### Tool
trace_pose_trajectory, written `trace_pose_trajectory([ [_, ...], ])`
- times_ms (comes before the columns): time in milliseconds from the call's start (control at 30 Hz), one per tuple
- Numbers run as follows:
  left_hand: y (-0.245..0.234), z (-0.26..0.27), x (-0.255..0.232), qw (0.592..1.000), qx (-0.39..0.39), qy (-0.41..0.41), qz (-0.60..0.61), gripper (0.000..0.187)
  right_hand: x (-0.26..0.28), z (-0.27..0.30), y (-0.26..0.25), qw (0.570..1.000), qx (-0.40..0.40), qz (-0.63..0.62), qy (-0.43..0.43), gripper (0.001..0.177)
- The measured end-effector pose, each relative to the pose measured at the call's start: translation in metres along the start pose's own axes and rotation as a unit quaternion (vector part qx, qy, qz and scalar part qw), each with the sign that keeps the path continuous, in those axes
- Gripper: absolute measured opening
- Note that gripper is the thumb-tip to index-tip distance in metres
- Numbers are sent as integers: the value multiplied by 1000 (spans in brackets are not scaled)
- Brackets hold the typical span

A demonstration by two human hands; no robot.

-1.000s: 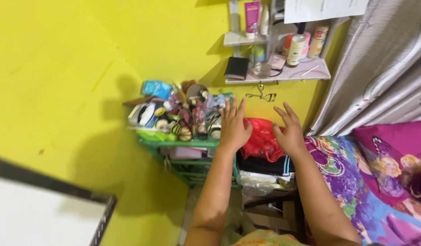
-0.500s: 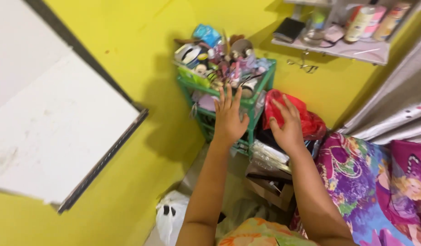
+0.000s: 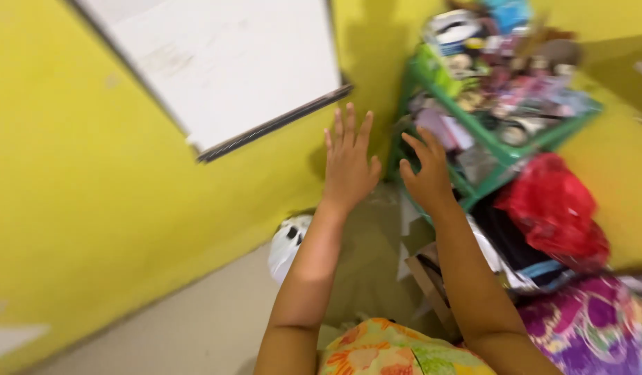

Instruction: Folding various pieces of clothing and packing them into plastic bags on a bed.

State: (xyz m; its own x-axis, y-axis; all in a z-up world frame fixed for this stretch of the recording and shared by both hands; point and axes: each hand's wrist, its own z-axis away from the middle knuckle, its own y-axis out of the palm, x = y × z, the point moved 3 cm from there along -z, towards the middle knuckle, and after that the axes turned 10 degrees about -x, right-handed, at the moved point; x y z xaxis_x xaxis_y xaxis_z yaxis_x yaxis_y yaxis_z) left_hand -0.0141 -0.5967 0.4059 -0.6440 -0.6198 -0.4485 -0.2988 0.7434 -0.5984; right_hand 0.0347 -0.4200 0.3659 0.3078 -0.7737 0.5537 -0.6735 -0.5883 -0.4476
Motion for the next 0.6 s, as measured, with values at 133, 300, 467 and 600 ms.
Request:
trace_pose_trajectory([
  [133,-44,12,46,997,-22,-70,-40,86,15,1,60,998,58,-24,-24,53],
  [300,-83,33,106,989,-50,-118,-79,84,35,12,115,994,96,-23,-52,52],
  [467,-105,55,151,989,-45,-127,-66,83,50,31,161,993,112,-10,-32,52],
  [600,-107,78,192,994,13,-98,-50,81,62,47,206,994,112,12,7,51],
])
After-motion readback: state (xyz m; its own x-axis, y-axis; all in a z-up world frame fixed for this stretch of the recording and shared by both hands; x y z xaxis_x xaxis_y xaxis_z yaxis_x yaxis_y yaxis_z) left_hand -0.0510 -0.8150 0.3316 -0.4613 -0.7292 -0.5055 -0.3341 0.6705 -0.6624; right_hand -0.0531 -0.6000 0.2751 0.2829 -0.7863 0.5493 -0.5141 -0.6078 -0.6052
